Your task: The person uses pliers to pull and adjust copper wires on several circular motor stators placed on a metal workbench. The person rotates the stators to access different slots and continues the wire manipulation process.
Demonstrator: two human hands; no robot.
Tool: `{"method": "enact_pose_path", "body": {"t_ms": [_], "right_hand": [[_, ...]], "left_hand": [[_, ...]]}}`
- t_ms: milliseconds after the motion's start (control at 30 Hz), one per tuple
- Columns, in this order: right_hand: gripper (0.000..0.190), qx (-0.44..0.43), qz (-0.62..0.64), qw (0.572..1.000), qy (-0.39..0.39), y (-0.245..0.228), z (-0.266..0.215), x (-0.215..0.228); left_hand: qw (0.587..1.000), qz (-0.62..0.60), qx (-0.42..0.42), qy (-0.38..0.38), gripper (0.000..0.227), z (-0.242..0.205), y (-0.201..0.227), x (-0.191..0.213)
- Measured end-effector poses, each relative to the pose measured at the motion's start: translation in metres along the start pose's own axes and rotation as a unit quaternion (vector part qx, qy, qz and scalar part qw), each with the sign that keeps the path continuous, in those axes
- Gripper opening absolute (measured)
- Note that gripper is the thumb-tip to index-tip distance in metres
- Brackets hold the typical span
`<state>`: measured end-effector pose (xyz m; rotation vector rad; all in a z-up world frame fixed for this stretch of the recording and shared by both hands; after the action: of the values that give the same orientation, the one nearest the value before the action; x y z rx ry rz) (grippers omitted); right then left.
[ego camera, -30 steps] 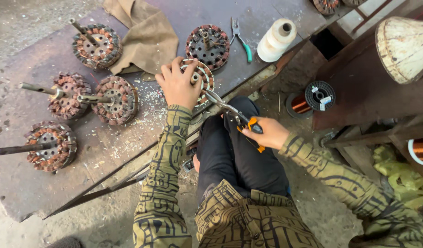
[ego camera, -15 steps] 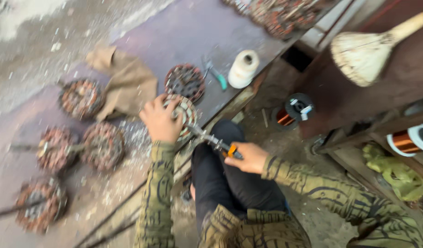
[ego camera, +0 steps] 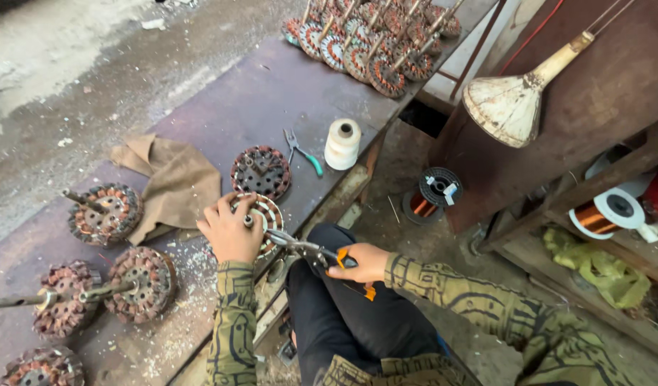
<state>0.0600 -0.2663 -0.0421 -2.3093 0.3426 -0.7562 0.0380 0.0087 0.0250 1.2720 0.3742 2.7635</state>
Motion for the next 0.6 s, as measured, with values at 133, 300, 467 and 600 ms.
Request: {"method": "enact_pose_path", "body": {"t_ms": [133,300,467,600], "right_hand": [[0.048,0.18,-0.193,0.955,0.133,-0.012,0.005,0.002],[0.046,0.205,-0.108,0.94,0.251,-0.011,-0.006,-0.013],[0.061,0.148,-0.117,0.957,0.222,-0.013,-0.018,-0.022],[0.056,0.09,-0.12,0.969,0.198,-0.017,-0.018,-0.028]], "left_hand": [[1.0,-0.009,0.0,0.001,0.031,-0.003,0.001,0.002],[1.0,-0.011,-0.005,-0.009,0.029,0.006,0.004,-0.002],[0.999,-0.026,-0.018,-0.016,0.033,0.008,0.009,-0.001],[1.0,-0.019,-0.02,-0.014,0.033,0.008,0.011,0.004]]}}
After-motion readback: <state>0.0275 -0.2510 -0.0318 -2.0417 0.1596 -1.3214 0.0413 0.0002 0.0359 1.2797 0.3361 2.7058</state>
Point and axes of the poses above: each hand's wrist, its own z-axis towards the middle knuckle, its own x-axis out of the back of the hand, y = z × x, the point moved 4 cm from there along z, towards the middle knuckle, and after that the axes turned 2 degrees about -x, right-handed, at the moved point
